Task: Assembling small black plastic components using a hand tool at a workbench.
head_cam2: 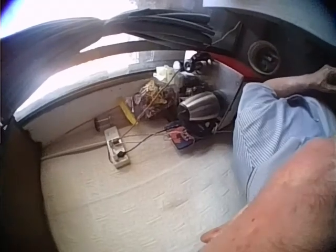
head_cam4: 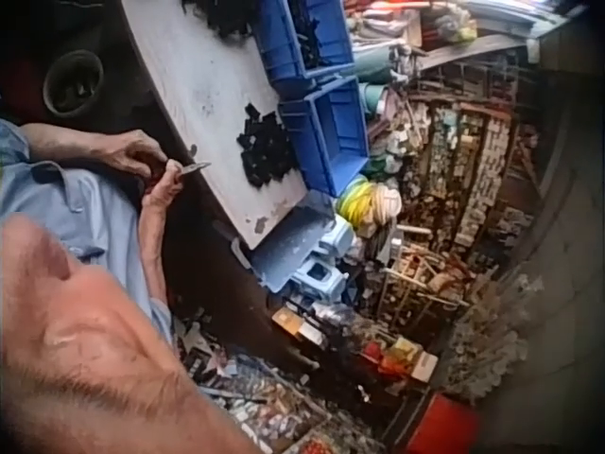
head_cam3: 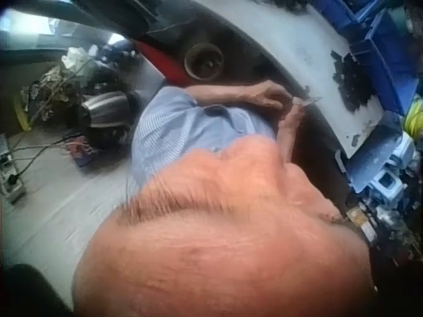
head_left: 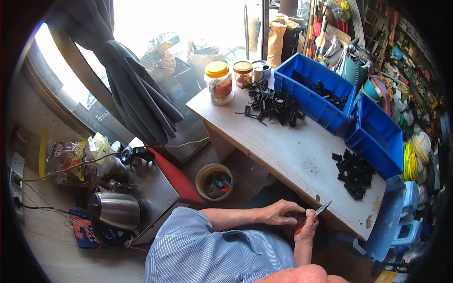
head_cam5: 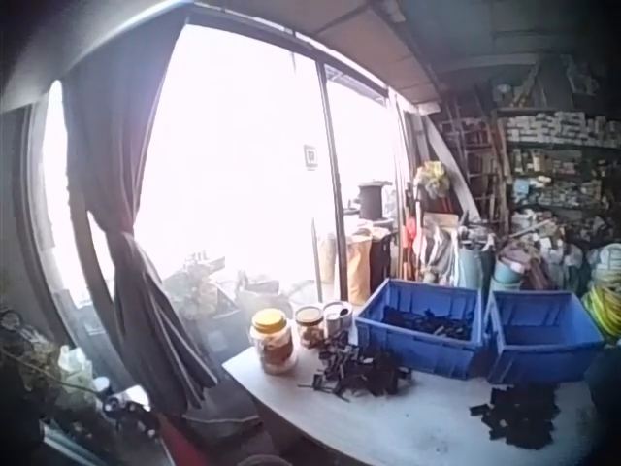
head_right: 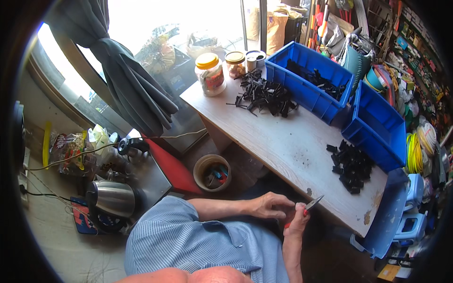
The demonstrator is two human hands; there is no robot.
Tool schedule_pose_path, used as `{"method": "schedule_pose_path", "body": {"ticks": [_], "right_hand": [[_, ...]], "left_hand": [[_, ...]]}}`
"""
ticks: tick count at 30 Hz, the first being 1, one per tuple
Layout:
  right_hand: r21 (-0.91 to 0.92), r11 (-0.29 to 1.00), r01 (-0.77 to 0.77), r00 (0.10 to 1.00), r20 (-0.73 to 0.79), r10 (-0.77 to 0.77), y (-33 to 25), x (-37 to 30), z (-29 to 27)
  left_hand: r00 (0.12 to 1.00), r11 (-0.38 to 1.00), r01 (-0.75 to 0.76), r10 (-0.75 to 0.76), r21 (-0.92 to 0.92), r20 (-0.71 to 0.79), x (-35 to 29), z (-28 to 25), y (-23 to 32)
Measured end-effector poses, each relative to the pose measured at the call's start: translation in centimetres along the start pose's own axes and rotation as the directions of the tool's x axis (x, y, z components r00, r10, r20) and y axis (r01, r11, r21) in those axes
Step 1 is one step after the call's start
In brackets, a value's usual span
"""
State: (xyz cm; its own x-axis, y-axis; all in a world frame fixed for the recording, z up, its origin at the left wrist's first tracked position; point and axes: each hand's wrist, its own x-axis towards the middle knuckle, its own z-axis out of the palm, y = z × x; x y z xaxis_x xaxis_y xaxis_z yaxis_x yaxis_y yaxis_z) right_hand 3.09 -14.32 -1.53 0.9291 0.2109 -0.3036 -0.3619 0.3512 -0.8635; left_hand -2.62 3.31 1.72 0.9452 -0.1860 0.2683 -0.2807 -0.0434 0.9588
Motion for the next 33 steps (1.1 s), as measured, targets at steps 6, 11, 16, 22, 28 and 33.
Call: {"method": "schedule_pose_path", "body": {"ticks": [6,11,16,22,28,33], "right_hand": [[-0.090,0.996,-0.025,1.000,-0.019,0.024,-0.1,0.3,-0.1],[-0.077,0.993,-0.091,0.995,-0.058,0.087,-1.8,-1.4,2.2],[-0.064,0.982,-0.175,0.981,-0.098,0.169,-1.5,-1.1,0.9],[-0.069,0.983,-0.173,0.984,-0.060,0.169,-2.6,-1.9,2.6],[-0.189,0.959,-0.210,0.969,0.091,0.230,-2.8,-1.9,4.3],[-0.255,0.943,-0.213,0.967,0.080,0.241,-2.8,-2.6,3.6]], "left_hand": [[0.980,0.953,-0.148,0.177,0.263,-0.090,0.4,1.2,0.5],[0.964,0.893,-0.149,0.227,0.425,-0.138,0.2,2.2,-0.3],[0.946,0.943,-0.016,0.122,0.332,-0.299,0.1,2.7,0.3],[0.842,0.999,0.019,-0.036,-0.037,-0.538,3.7,1.2,1.1],[0.830,0.937,0.023,-0.212,-0.348,-0.516,5.0,0.7,1.1],[0.851,0.931,0.056,-0.234,-0.361,-0.471,5.5,1.9,0.5]]}}
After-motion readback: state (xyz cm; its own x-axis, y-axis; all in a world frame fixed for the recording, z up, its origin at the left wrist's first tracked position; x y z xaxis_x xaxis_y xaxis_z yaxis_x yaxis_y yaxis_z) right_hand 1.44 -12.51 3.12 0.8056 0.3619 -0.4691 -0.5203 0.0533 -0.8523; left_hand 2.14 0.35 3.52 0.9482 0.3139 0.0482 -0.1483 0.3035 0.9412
